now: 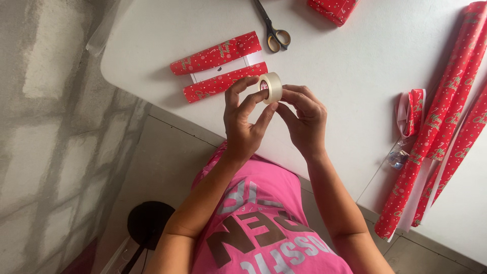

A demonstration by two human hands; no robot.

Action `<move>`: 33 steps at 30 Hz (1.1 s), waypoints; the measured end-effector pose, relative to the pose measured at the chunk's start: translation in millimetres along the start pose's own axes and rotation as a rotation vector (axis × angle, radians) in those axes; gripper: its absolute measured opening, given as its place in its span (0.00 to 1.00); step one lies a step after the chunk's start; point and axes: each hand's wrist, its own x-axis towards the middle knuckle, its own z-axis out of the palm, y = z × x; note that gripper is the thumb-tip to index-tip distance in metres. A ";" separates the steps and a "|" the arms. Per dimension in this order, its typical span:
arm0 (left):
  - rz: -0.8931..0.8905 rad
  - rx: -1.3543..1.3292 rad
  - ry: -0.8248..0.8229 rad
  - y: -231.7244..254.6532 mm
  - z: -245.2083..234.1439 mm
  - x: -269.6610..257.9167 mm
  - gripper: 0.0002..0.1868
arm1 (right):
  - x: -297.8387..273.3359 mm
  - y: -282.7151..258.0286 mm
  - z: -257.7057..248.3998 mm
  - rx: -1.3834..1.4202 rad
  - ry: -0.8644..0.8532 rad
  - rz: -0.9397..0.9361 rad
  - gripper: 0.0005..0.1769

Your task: The person wraps a small white box with red Christmas-themed wrapping paper. They fold the paper around the box, use scissors to cut tape, and secure the paper with tape. The person folds the ends of the paper to create neat corners and continues taping the package closed.

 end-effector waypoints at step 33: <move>-0.081 -0.198 -0.133 -3.5 -25.5 8.3 0.07 | 9.9 -11.4 5.1 -0.030 -0.058 -0.047 0.12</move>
